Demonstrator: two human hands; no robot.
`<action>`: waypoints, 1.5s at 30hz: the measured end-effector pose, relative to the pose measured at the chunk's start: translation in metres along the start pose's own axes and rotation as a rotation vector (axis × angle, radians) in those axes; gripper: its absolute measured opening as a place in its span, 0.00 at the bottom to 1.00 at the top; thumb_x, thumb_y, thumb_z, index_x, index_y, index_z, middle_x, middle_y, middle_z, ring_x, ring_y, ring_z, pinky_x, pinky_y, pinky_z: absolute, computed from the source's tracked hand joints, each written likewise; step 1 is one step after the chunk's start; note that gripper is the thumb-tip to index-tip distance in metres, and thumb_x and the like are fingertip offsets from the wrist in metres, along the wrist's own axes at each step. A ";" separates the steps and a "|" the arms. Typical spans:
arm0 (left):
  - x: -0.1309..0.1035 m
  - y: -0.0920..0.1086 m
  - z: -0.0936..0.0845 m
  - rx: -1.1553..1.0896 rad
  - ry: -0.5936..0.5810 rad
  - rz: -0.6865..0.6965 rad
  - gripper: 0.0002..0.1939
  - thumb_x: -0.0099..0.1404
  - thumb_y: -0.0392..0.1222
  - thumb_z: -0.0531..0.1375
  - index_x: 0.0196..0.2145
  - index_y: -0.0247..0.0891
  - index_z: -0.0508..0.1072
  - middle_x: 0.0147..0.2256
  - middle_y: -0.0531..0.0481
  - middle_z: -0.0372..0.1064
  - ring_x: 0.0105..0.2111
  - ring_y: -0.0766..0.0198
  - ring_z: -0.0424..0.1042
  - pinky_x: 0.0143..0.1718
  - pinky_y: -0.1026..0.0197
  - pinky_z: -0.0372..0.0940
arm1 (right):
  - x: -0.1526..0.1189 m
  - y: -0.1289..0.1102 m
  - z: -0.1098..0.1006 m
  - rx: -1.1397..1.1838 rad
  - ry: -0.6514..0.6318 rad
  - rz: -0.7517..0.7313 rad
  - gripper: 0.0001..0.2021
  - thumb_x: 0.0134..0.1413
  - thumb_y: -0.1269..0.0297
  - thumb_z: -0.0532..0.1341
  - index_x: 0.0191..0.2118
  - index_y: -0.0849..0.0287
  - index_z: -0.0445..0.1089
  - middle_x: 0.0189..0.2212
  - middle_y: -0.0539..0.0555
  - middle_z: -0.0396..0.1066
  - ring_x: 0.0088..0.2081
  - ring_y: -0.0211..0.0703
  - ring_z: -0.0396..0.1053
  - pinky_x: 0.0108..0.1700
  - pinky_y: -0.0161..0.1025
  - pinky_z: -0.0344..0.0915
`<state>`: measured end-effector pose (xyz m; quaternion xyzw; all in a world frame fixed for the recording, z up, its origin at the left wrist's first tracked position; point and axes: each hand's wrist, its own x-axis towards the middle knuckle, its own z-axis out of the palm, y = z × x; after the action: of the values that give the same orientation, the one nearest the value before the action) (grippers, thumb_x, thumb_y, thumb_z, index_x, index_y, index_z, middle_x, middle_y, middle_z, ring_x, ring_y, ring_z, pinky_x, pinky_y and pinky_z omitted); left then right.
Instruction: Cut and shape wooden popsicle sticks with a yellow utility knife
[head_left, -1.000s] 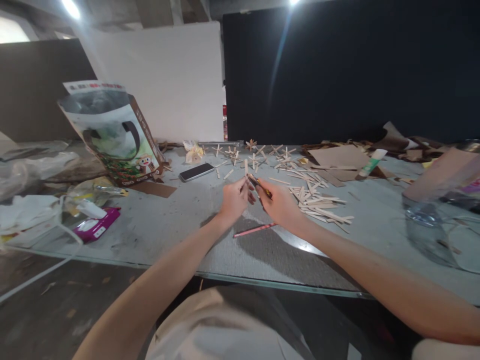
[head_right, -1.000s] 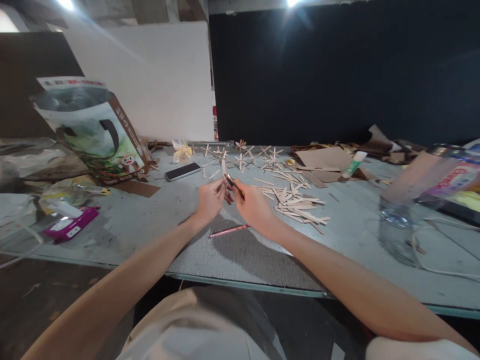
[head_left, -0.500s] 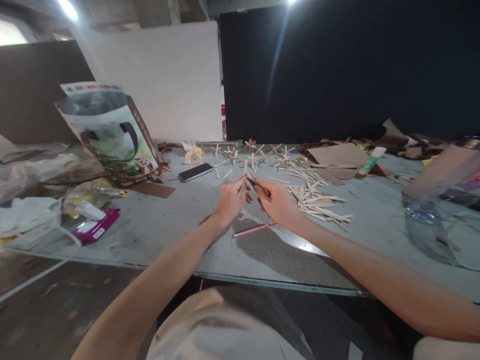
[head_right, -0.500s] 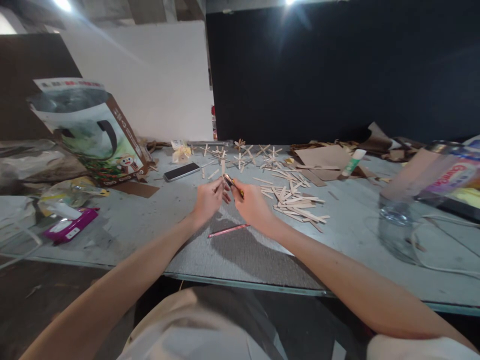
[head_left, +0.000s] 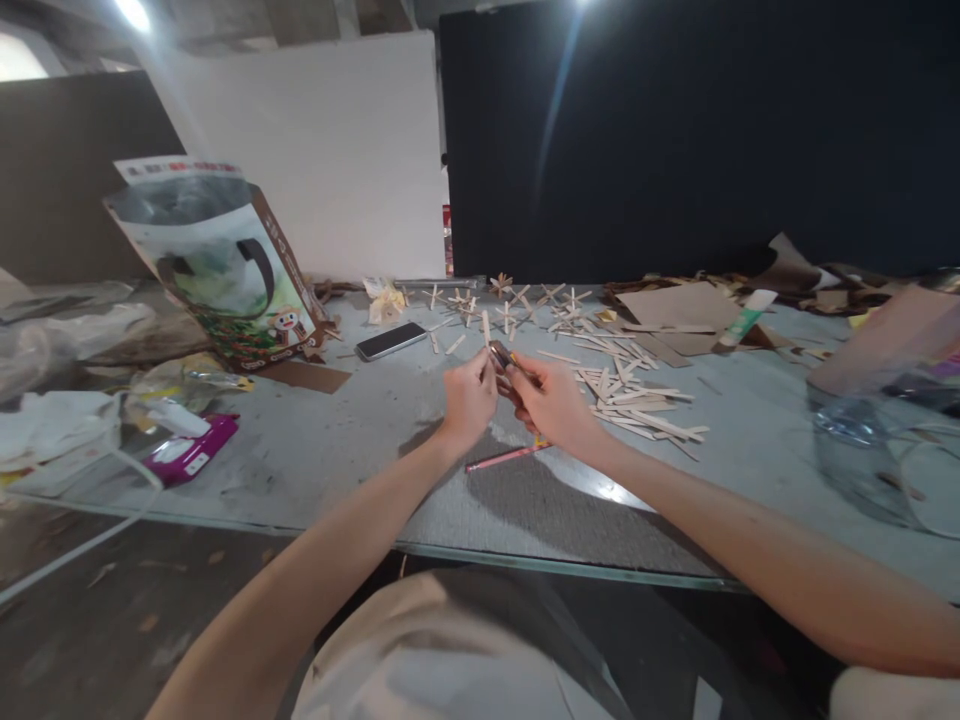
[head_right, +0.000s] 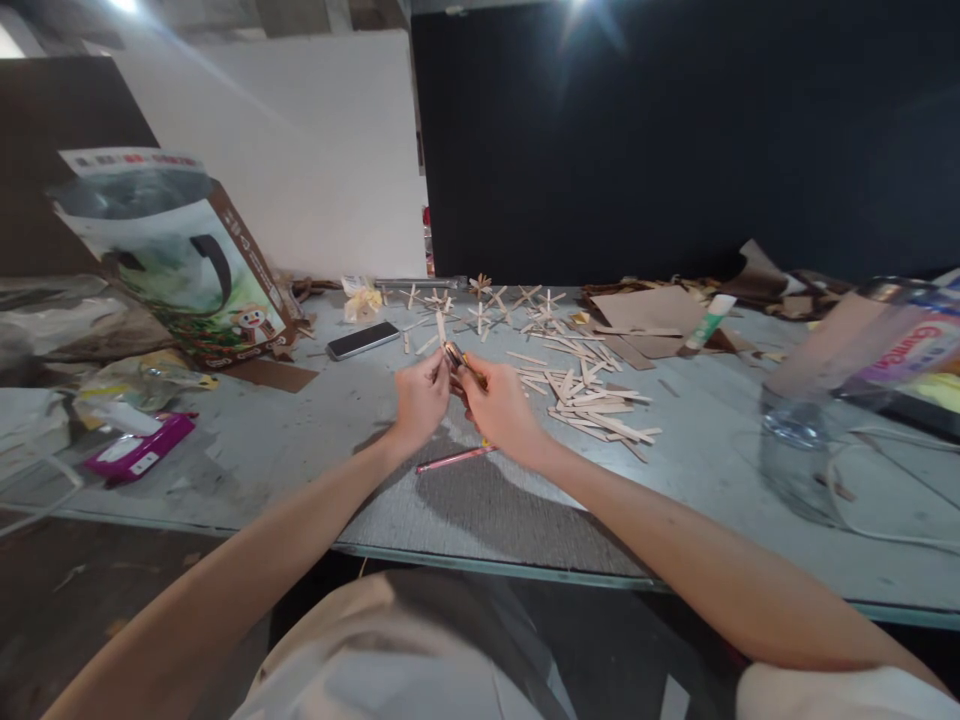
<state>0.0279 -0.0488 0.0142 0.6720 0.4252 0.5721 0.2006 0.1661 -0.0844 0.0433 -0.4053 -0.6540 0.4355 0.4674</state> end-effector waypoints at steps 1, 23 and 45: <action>0.000 -0.001 0.000 0.001 -0.002 0.011 0.20 0.76 0.52 0.54 0.28 0.42 0.67 0.22 0.52 0.71 0.22 0.64 0.73 0.26 0.65 0.64 | 0.000 0.000 0.000 0.024 0.002 0.010 0.18 0.62 0.44 0.62 0.33 0.53 0.64 0.18 0.43 0.55 0.13 0.34 0.55 0.13 0.32 0.50; 0.017 -0.018 -0.001 -0.266 0.010 -0.308 0.16 0.75 0.52 0.60 0.39 0.34 0.74 0.29 0.49 0.76 0.17 0.68 0.74 0.21 0.66 0.69 | 0.001 0.006 0.000 0.352 0.053 -0.027 0.22 0.51 0.41 0.71 0.32 0.55 0.67 0.20 0.45 0.68 0.14 0.31 0.57 0.12 0.31 0.51; 0.063 -0.053 -0.034 -0.435 -0.159 -0.547 0.21 0.65 0.51 0.70 0.36 0.41 0.61 0.25 0.53 0.76 0.17 0.64 0.75 0.22 0.64 0.69 | 0.082 0.066 -0.014 -0.049 0.033 -0.084 0.22 0.67 0.42 0.56 0.53 0.51 0.54 0.22 0.40 0.61 0.18 0.37 0.57 0.19 0.33 0.53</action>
<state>-0.0233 0.0239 0.0205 0.5176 0.4405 0.5203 0.5171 0.1684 0.0146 0.0042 -0.3956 -0.6732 0.3927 0.4859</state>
